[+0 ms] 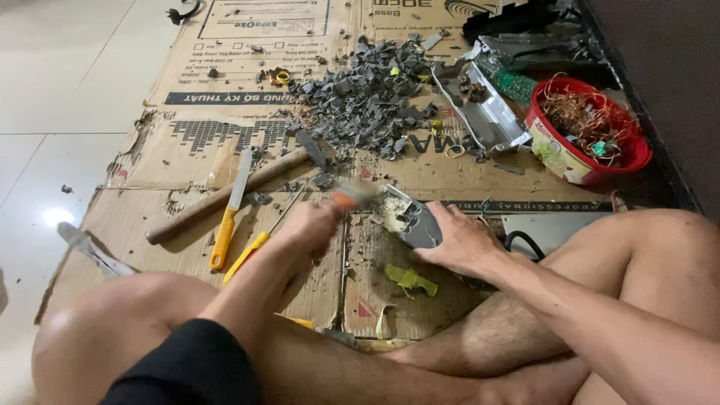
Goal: The person sits on the floor and uses pliers to pull apart a small electronic component, removing pieces and debris. The person also uses a knife to scrape and pry at the component while working over a cardboard sheet.
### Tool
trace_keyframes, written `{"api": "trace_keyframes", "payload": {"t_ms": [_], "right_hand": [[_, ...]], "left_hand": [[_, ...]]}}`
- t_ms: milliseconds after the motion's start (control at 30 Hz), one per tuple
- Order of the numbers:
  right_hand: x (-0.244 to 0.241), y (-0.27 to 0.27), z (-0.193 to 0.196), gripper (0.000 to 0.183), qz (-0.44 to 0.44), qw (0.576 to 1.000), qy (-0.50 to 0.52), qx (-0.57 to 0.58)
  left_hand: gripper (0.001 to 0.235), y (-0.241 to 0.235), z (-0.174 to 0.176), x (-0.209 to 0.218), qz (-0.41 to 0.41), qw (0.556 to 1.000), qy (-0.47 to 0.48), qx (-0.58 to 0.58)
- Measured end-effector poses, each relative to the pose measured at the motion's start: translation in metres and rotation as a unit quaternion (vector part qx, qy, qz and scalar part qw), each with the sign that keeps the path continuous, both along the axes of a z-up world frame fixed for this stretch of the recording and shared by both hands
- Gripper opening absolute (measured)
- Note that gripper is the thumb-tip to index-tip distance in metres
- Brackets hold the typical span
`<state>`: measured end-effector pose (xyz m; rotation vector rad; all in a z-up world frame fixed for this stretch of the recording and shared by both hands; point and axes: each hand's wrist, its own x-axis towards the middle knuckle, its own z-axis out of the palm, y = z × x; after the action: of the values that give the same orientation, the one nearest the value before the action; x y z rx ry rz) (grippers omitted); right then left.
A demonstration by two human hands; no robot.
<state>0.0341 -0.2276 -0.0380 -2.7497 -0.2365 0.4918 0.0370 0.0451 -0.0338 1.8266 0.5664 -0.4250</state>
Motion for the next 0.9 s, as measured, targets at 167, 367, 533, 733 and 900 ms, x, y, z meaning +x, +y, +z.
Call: {"api": "trace_keyframes", "payload": {"t_ms": [167, 367, 533, 733, 900], "right_hand": [[-0.005, 0.001, 0.004, 0.082, -0.001, 1.0, -0.005, 0.005], [0.002, -0.001, -0.02, 0.077, -0.001, 1.0, -0.015, -0.021], [0.0, 0.0, 0.0, 0.082, 0.015, 0.999, -0.006, -0.028], [-0.004, 0.001, 0.012, 0.082, 0.023, 0.999, 0.029, -0.015], [0.025, -0.011, -0.022, 0.08, 0.079, 0.996, 0.032, -0.002]], "left_hand": [[0.041, -0.015, 0.053, -0.02, -0.052, 0.996, 0.041, -0.051], [0.037, -0.014, 0.061, -0.02, -0.031, 0.993, 0.053, -0.099], [0.043, 0.001, 0.028, -0.013, -0.072, 0.996, 0.023, 0.045], [0.033, -0.003, 0.037, -0.024, 0.001, 0.998, 0.044, -0.042], [0.05, 0.028, 0.067, -0.019, 0.005, 0.966, -0.118, 0.229]]}}
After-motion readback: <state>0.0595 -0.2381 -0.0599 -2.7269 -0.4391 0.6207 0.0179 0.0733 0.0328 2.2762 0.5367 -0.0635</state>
